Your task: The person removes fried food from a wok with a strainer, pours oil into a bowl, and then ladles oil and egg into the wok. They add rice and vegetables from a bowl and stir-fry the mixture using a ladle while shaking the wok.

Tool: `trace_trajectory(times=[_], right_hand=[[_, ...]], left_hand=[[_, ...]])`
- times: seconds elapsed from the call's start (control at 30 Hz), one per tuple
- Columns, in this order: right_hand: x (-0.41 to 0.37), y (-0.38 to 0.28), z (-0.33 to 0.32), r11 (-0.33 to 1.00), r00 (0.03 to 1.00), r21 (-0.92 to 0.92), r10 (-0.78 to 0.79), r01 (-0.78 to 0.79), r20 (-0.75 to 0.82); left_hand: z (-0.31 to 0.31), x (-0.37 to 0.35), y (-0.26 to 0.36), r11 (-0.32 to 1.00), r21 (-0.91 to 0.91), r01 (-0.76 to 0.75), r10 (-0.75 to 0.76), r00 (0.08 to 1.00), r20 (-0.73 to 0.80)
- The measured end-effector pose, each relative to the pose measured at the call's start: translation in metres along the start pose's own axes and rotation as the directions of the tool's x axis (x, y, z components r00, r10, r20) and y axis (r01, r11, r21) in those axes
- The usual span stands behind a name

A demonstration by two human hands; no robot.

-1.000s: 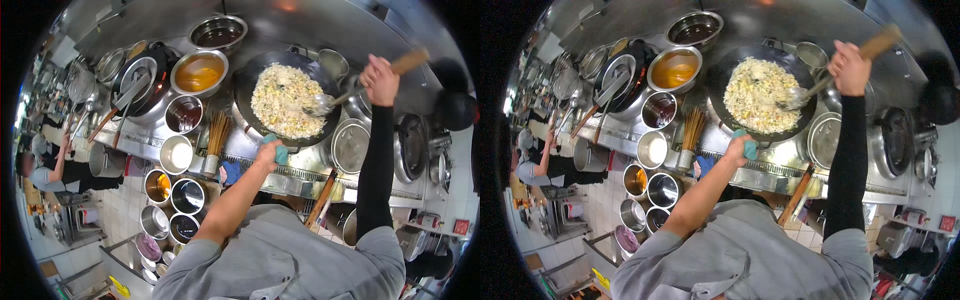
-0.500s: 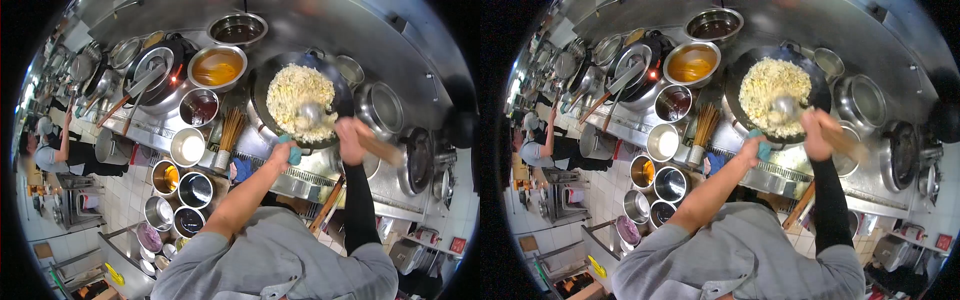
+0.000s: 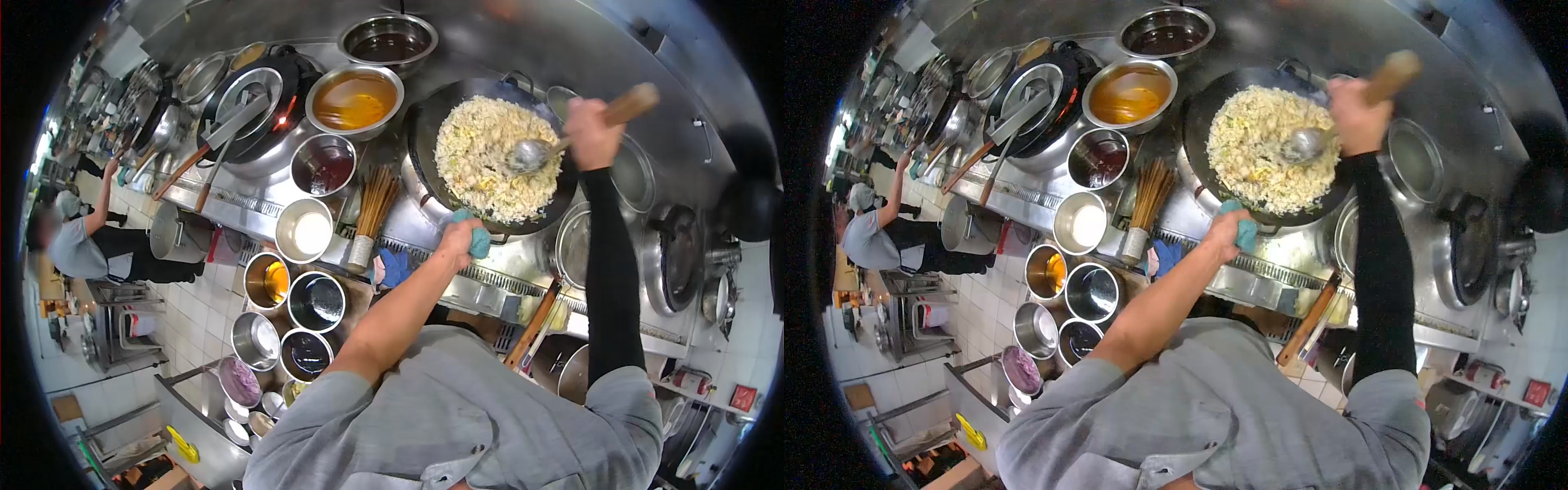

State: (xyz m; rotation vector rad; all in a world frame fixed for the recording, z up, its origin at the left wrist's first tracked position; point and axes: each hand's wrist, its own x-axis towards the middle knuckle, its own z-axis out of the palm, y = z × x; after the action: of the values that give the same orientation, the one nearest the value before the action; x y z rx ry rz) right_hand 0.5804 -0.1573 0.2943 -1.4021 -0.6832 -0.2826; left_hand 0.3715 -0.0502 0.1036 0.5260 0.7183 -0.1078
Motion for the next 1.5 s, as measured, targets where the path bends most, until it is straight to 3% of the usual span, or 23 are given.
trace_trajectory(times=[0.03, 0.07, 0.17, 0.2, 0.23, 0.37, 0.4, 0.53, 0.63, 0.67, 0.73, 0.83, 0.9, 1.0, 1.03, 1.1, 1.13, 1.17, 1.23, 1.3, 1.4, 1.43, 1.5], right_hand=[[0.025, -0.019, -0.019, 0.971, 0.979, 0.16, 0.193, -0.18, -0.066], [0.041, -0.028, -0.032, 0.954, 0.971, 0.235, 0.217, -0.188, -0.103], [0.032, 0.01, -0.016, 0.97, 0.946, 0.232, 0.01, 0.07, -0.324], [0.021, 0.048, -0.012, 0.973, 0.942, 0.23, 0.045, 0.035, -0.333], [0.006, 0.042, 0.004, 0.888, 0.955, 0.457, 0.179, -0.053, -0.236], [0.041, -0.006, 0.021, 0.895, 0.911, 0.18, 0.413, -0.408, 0.012], [0.054, -0.017, 0.025, 0.877, 0.891, 0.205, 0.451, -0.434, -0.044], [0.052, -0.027, 0.048, 0.918, 0.972, 0.376, 0.189, -0.125, -0.138], [0.008, 0.023, 0.069, 0.898, 0.97, 0.423, 0.199, -0.123, -0.139], [-0.001, 0.022, 0.06, 0.933, 0.976, 0.329, 0.19, -0.144, -0.11], [0.003, 0.005, 0.025, 0.931, 0.953, 0.257, 0.288, -0.258, -0.088], [0.035, -0.044, -0.051, 0.866, 0.909, 0.29, 0.416, -0.408, 0.034], [0.04, -0.087, -0.081, 0.872, 0.919, 0.295, 0.359, -0.392, 0.16], [0.003, -0.053, -0.074, 0.91, 0.947, 0.269, 0.321, -0.314, 0.02], [-0.02, -0.019, -0.056, 0.946, 0.955, 0.227, 0.265, -0.231, -0.136], [-0.046, 0.045, -0.019, 0.951, 0.954, 0.299, 0.165, -0.085, -0.252], [-0.05, 0.057, -0.003, 0.989, 0.973, -0.138, -0.076, 0.047, -0.218], [-0.045, 0.053, 0.009, 0.971, 0.989, 0.219, 0.117, -0.095, -0.092], [-0.03, 0.003, 0.015, 0.948, 0.976, 0.305, 0.144, -0.089, -0.163], [-0.03, -0.049, -0.014, 0.896, 0.986, 0.413, 0.162, -0.163, 0.036], [-0.074, -0.06, -0.009, 0.932, 0.99, 0.362, -0.05, 0.0, 0.129], [-0.095, -0.046, 0.004, 0.996, 0.992, -0.002, 0.092, -0.092, 0.084], [-0.095, 0.004, 0.016, 0.968, 0.996, -0.249, 0.017, 0.007, 0.092]], left_hand=[[0.0, -0.001, 0.001, 1.0, -0.003, -0.003, 0.003, 1.0, 0.009], [-0.001, 0.0, 0.002, 1.0, -0.007, -0.003, 0.004, 1.0, 0.014], [-0.002, 0.001, 0.0, 1.0, -0.016, -0.002, 0.002, 1.0, 0.002], [-0.003, 0.001, -0.003, 1.0, -0.009, 0.001, -0.001, 1.0, 0.001], [-0.004, 0.001, -0.004, 1.0, -0.003, -0.002, 0.002, 1.0, 0.005], [-0.004, 0.008, -0.005, 1.0, -0.011, 0.009, -0.009, 1.0, -0.016], [-0.005, 0.008, -0.006, 1.0, -0.003, 0.002, -0.002, 1.0, 0.014], [-0.005, 0.004, -0.001, 1.0, -0.003, -0.003, 0.003, 1.0, 0.026], [-0.006, 0.005, -0.001, 1.0, 0.01, 0.014, -0.014, 1.0, 0.002], [-0.005, 0.006, 0.0, 1.0, 0.002, 0.008, -0.008, 1.0, 0.01], [0.001, -0.003, 0.002, 1.0, -0.013, 0.027, -0.027, 0.998, -0.048], [-0.02, 0.021, -0.006, 0.995, 0.043, 0.093, -0.096, 0.992, 0.076], [-0.022, 0.027, -0.004, 0.993, 0.056, 0.1, -0.105, 0.991, 0.082], [-0.025, 0.027, -0.005, 0.992, 0.064, 0.105, -0.111, 0.989, 0.094], [-0.024, 0.028, -0.006, 0.993, 0.063, 0.102, -0.109, 0.989, 0.104], [-0.02, 0.023, -0.004, 0.991, 0.07, 0.117, -0.124, 0.986, 0.115], [-0.017, 0.019, -0.004, 0.99, 0.068, 0.122, -0.13, 0.984, 0.12], [-0.011, 0.012, -0.005, 0.991, 0.074, 0.113, -0.12, 0.989, 0.092], [0.0, 0.0, 0.004, 0.994, 0.078, 0.077, -0.08, 0.996, 0.035], [-0.005, 0.007, 0.002, 0.998, 0.051, 0.046, -0.047, 0.999, 0.021], [-0.005, 0.012, 0.002, 0.999, 0.034, 0.035, -0.036, 0.999, 0.031], [-0.01, 0.02, -0.001, 0.999, 0.028, 0.03, -0.031, 0.998, 0.053], [-0.016, 0.021, -0.005, 0.999, 0.022, 0.038, -0.04, 0.996, 0.076]])
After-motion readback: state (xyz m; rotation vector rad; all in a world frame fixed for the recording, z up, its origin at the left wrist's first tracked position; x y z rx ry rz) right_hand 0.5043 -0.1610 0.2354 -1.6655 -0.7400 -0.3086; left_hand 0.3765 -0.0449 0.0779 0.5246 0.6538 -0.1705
